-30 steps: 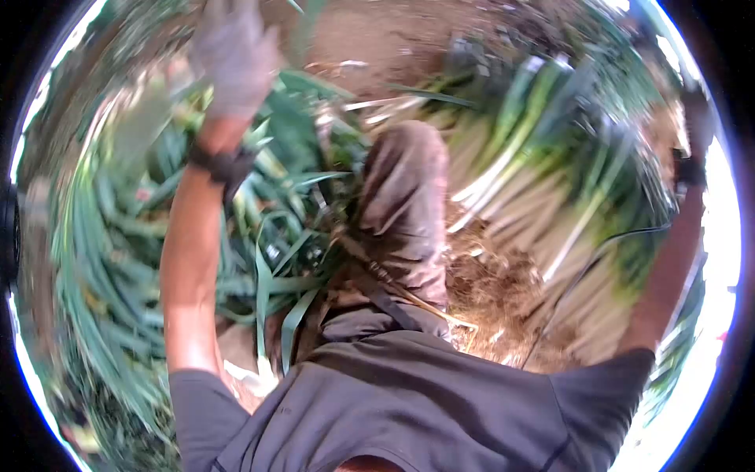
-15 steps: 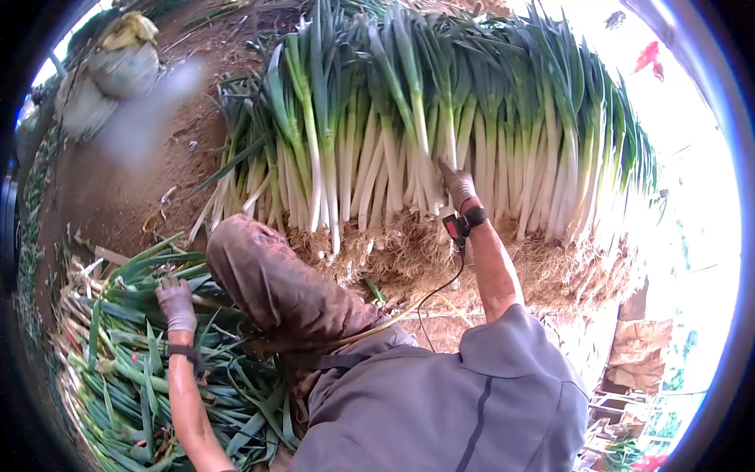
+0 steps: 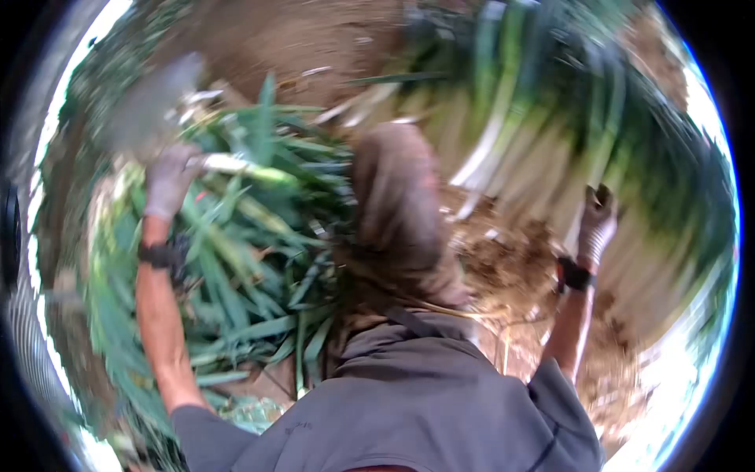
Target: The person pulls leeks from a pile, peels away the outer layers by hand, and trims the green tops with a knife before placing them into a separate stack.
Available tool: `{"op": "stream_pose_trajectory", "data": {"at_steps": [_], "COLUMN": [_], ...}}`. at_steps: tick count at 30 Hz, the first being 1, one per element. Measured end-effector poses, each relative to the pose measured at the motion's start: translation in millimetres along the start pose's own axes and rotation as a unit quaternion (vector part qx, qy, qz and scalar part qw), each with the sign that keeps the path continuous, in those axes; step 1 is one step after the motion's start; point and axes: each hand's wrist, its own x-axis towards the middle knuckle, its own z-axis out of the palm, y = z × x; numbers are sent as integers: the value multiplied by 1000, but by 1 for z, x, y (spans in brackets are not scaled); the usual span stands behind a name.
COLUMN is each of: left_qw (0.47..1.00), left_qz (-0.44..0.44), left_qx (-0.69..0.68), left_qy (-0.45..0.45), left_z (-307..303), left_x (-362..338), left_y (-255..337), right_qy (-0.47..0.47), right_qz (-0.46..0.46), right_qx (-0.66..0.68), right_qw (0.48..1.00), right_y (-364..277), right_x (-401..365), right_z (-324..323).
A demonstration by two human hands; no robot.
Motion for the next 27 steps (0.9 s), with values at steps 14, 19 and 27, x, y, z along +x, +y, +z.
{"op": "stream_pose_trajectory", "data": {"at_steps": [14,19,27], "left_qw": [876,857,804], "left_qz": [-375,-410,-487], "left_qx": [-272,-234,-276], "left_qy": [134,205,199], "left_z": [-138,-168,-123], "left_x": [-125,-171,-205], "left_y": [-19,22,104], "right_qy": [-703,-614,-613], "right_qz": [404,472,214], "right_qx": [284,387,503], "right_qw": [513,500,570], "right_y": [-210,-223,-375], "right_x": [-382,-448,-365], "right_z": [395,447,471]}}
